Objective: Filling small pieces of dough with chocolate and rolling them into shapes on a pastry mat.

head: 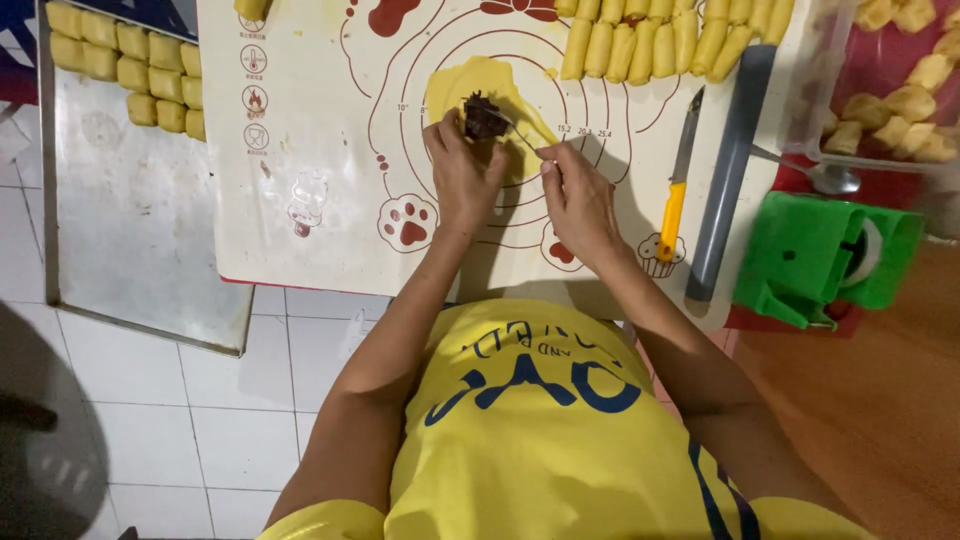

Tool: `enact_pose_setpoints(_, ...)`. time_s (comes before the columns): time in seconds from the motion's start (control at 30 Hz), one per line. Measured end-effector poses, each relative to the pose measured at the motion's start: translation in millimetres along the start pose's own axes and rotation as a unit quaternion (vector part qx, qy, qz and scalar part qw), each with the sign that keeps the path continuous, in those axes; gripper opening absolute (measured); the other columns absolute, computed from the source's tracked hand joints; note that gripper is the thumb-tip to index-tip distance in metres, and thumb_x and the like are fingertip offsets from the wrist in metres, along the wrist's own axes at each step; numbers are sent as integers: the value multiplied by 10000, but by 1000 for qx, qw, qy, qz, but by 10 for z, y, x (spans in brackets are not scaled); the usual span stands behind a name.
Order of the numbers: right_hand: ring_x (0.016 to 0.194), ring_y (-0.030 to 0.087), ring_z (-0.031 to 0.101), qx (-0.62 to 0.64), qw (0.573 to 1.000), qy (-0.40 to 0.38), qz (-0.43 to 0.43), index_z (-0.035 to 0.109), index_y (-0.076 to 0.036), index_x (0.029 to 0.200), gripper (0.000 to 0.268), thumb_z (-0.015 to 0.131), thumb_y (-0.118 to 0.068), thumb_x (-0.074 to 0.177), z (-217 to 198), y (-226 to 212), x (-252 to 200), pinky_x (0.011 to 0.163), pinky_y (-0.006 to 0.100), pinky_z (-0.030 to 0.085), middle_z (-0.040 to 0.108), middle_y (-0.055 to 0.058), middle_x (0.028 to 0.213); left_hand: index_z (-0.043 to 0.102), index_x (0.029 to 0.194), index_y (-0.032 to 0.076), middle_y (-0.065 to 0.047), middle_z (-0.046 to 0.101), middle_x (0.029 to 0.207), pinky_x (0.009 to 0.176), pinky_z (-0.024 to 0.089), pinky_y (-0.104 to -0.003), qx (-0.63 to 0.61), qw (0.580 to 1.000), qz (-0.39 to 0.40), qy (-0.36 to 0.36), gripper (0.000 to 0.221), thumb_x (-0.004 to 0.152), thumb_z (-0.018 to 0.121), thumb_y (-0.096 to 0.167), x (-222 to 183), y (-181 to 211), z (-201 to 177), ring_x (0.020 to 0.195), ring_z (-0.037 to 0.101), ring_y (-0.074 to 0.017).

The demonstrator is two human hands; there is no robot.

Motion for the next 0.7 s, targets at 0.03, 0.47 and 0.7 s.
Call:
enact_pose_setpoints(0.03, 944, 379, 714, -4, 1000, -2, 3, 622, -84, 1207, 179, 496, -164, 1108, -9, -32, -10, 820, 477, 570, 718, 184, 1037, 374, 1412, -56, -223, 415, 1241, 986, 574, -607, -4, 1000, 7, 19, 693, 854, 761, 85, -19, 1, -3, 1174, 578, -510)
enact_pose_setpoints(0.47, 879, 396, 716, 18, 997, -16, 73, 514, -137, 1219, 183, 553, -200, 1051, -3, -32, -179, 773, 535, 551, 720, 157, 930, 639, 1175, 89, -136, 651, 946, 689, 636, -448, -197, 924, -248, -212, 468, 1006, 537, 513, -675, 33, 317, 843, 728, -287)
enact_pose_setpoints(0.7, 821, 442, 720, 36, 994, -44, 95, 419, -139, 1168, 104, 438, -164, 1069, -187, -113, -286, 749, 584, 536, 728, 185, 901, 683, 1213, 26, -240, 686, 1097, 805, 621, -528, -356, 848, -321, -226, 440, 1069, 471, 383, -726, 478, 417, 991, 722, -376)
Point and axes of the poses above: each hand's wrist, its own x-axis towards the middle knuckle, its own z-axis out of the palm, y = z × x, the point moved 8 cm from there along x, towards the middle knuckle
